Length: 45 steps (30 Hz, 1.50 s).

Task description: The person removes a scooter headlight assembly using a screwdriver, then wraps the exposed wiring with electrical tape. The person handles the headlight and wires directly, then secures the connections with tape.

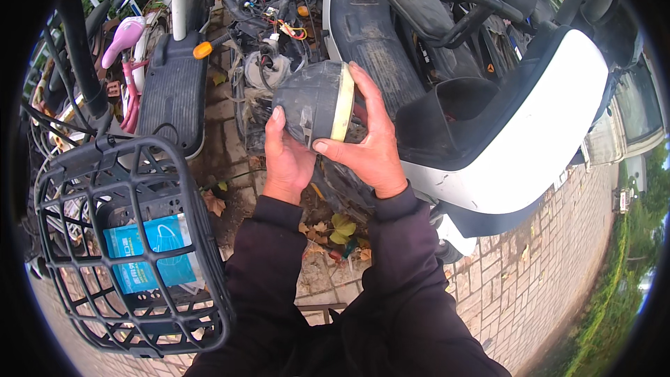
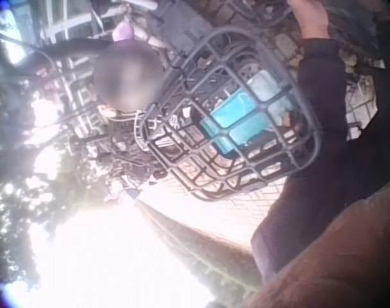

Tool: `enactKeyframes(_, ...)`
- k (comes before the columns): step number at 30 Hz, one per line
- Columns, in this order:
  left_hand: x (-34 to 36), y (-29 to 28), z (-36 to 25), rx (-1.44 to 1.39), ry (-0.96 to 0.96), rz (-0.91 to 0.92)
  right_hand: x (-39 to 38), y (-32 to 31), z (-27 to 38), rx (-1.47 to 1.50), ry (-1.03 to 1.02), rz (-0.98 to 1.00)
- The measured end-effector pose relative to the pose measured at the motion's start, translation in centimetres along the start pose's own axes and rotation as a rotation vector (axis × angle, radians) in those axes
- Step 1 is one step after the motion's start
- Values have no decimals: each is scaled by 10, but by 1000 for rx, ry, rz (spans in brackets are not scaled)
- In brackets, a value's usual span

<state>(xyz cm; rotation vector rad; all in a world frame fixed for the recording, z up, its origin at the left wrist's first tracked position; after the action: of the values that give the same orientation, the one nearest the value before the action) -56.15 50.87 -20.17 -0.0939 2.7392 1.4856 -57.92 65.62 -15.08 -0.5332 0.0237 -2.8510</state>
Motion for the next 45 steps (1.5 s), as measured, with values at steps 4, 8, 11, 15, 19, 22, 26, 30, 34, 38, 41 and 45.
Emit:
enactKeyframes(4,2,-4,-3,-149,-113,-54,4,-10,-1,-92,-74,13)
enactKeyframes(8,10,-7,-13,-180,-217,65,2,-13,-4,-117,-96,3)
enactKeyframes(11,9,-5,-17,-152,-314,147,0,-11,-7,-36,-19,-43)
enactKeyframes(15,5,-4,-17,21,-385,-45,0,-11,-9,-197,22,-98)
enactKeyframes(19,7,-4,-15,92,-235,-109,2,-13,-16,-19,93,-166)
enactKeyframes(22,8,-8,-8,97,-97,-160,4,-15,-23,-139,114,-185)
enactKeyframes(26,8,-9,-1,130,85,-279,5,-18,-25,-114,87,-220)
enactKeyframes(30,4,-6,-5,148,77,-341,2,-19,-26,-80,210,-260)
enactKeyframes(34,5,-8,-5,142,22,-362,1,-18,-31,-50,166,-311)
enactKeyframes(38,11,-14,1,175,65,-303,0,-14,-35,-78,94,-320)
enactKeyframes(41,11,-17,-4,152,11,-208,-3,-13,-28,-541,-115,-365)
enactKeyframes(45,12,-5,-3,235,-5,-384,-7,-15,-25,-429,-86,-341)
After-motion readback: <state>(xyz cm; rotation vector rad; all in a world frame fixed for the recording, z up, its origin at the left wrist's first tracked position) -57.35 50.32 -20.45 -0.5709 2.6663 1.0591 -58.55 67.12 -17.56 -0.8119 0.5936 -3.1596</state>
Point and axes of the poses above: each hand's wrist, its own x-axis towards the middle knuckle, its own y-axis out of the palm, z = x × y, the point moved 2 cm from there along x, towards the middle knuckle
